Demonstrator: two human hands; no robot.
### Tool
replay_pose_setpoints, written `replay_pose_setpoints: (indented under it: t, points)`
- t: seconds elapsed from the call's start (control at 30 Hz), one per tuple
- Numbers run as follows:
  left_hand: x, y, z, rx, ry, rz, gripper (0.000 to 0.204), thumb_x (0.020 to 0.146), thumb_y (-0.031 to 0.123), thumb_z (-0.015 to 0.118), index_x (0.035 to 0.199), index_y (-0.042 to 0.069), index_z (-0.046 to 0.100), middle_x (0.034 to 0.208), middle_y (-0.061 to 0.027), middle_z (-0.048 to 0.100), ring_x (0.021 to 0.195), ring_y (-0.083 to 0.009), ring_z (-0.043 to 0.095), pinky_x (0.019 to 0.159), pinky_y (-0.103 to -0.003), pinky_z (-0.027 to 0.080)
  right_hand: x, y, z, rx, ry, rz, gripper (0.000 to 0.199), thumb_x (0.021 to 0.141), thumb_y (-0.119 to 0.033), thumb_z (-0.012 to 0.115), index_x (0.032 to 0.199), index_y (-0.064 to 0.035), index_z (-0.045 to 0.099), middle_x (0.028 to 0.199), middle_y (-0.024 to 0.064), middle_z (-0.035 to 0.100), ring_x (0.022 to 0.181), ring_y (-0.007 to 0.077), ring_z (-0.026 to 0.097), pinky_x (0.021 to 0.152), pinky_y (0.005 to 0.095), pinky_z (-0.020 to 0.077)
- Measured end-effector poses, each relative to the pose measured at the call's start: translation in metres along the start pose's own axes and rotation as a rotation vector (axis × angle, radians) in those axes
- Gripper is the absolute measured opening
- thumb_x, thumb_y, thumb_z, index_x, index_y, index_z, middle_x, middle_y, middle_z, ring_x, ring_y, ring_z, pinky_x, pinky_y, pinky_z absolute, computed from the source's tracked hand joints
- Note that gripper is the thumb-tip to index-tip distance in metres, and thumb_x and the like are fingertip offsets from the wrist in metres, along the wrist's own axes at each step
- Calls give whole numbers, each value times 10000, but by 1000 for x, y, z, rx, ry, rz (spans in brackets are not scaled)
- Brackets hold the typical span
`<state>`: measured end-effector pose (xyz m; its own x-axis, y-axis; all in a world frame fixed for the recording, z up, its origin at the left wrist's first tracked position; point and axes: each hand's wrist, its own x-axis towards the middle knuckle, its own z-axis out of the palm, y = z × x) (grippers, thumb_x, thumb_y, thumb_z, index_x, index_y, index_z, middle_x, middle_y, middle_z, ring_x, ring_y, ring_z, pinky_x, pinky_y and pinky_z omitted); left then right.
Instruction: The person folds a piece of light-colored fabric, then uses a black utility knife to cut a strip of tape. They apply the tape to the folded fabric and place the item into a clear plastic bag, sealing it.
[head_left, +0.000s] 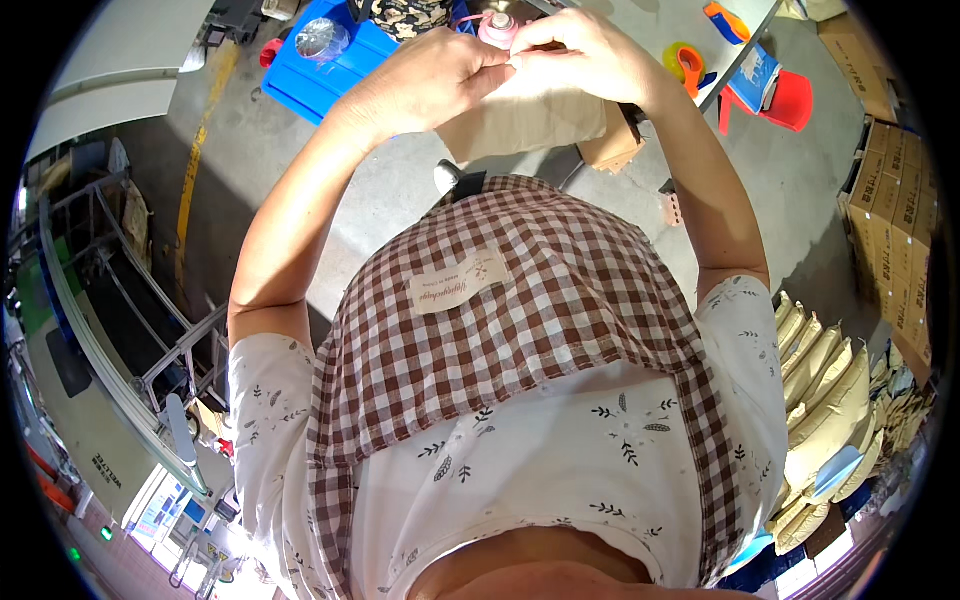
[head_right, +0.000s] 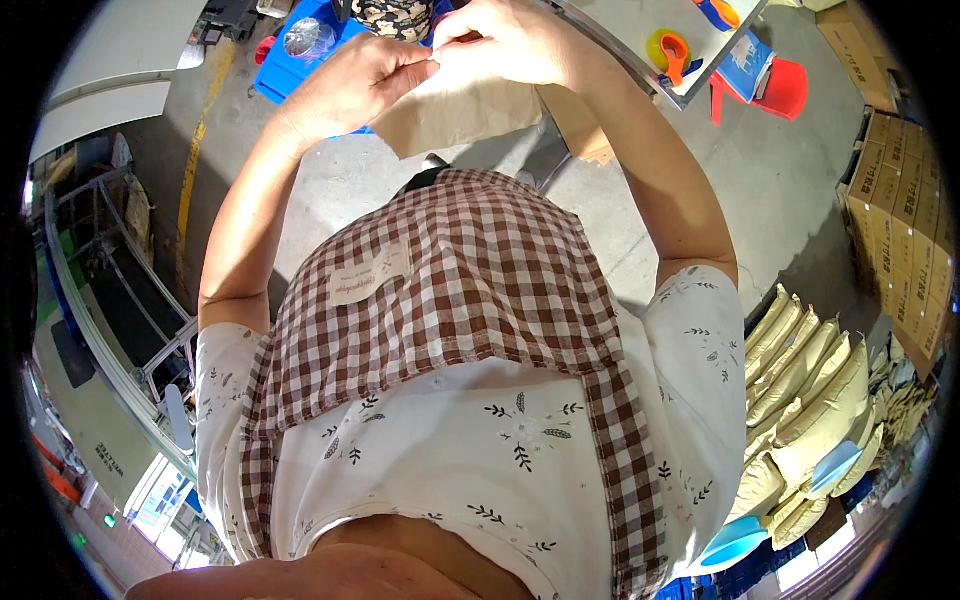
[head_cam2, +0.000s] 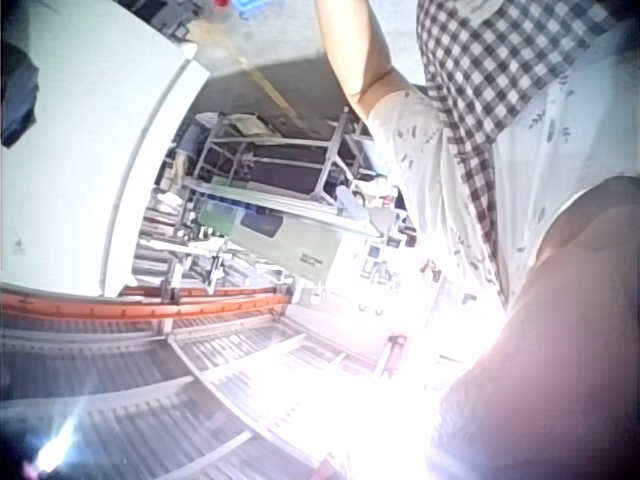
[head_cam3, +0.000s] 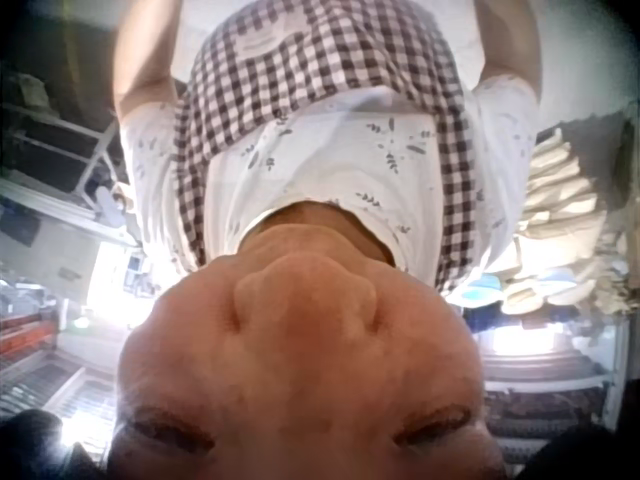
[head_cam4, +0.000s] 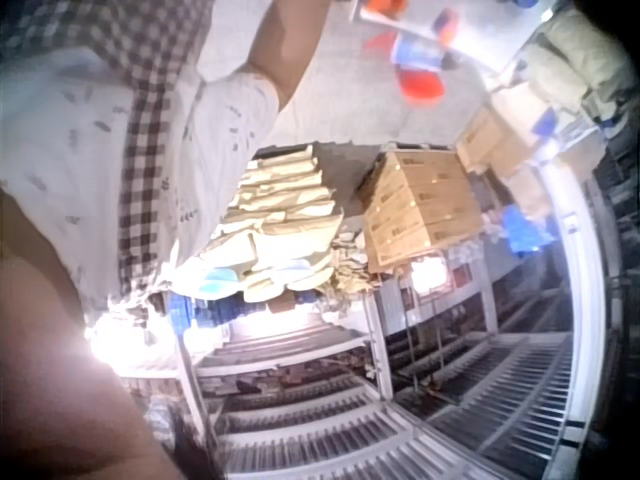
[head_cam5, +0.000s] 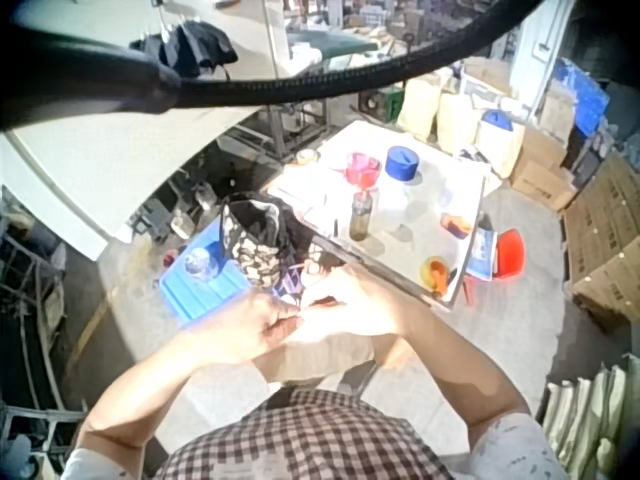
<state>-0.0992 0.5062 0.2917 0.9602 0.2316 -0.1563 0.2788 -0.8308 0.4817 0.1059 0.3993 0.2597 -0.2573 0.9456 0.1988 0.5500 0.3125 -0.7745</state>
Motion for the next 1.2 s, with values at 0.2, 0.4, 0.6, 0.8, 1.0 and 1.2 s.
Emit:
replay_pose_setpoints:
  t: [0.2, 0.4, 0.6, 0.8, 1.0, 1.2]
  points:
    - [2, -3, 7, 49, 86, 51, 313, 1042, 306, 583, 1012, 35, 737, 770, -184, 681, 727, -338, 679, 720, -441, 542, -2, 17, 10, 124, 79, 14, 107, 890, -90, 677, 924, 3, 716, 753, 122, 652, 691, 166, 606, 664, 326, 492]
    - [6, -17, 6, -200, 19, -9, 333, 1052, 306, 595, 1004, 3, 723, 679, -172, 633, 607, -270, 608, 629, -415, 495, 4, 18, 0, 142, 4, 57, 136, 910, -124, 686, 949, -4, 737, 768, 112, 675, 695, 161, 609, 653, 333, 485]
    - [11, -15, 4, -183, 59, 37, 296, 1027, 280, 639, 1056, 1, 733, 712, -166, 650, 619, -177, 602, 636, -370, 497, 5, 23, -8, -18, -33, 95, 172, 921, -187, 709, 987, -36, 759, 816, 108, 700, 732, 174, 633, 678, 348, 496]
    - [10, -25, 10, -397, 127, 100, 312, 1019, 293, 655, 1173, 36, 740, 854, -179, 737, 731, -184, 698, 727, -335, 548, 12, 14, -15, 56, -67, 164, 201, 930, -215, 703, 1017, -45, 766, 833, 116, 712, 747, 198, 652, 705, 349, 515]
    - [6, -13, -4, -175, 74, 50, 332, 1023, 312, 643, 1188, 38, 734, 859, -171, 743, 733, -240, 705, 742, -363, 562, 12, 1, -18, 51, -63, 171, 198, 917, -217, 705, 988, -40, 758, 804, 111, 702, 722, 187, 647, 680, 342, 504]
    - [4, -3, -5, 43, 201, 100, 304, 1026, 307, 631, 1096, 38, 754, 794, -155, 712, 722, -276, 703, 701, -411, 561, 11, 3, -18, -85, -57, 145, 142, 898, -155, 688, 880, -14, 691, 730, 105, 640, 664, 151, 583, 630, 321, 474]
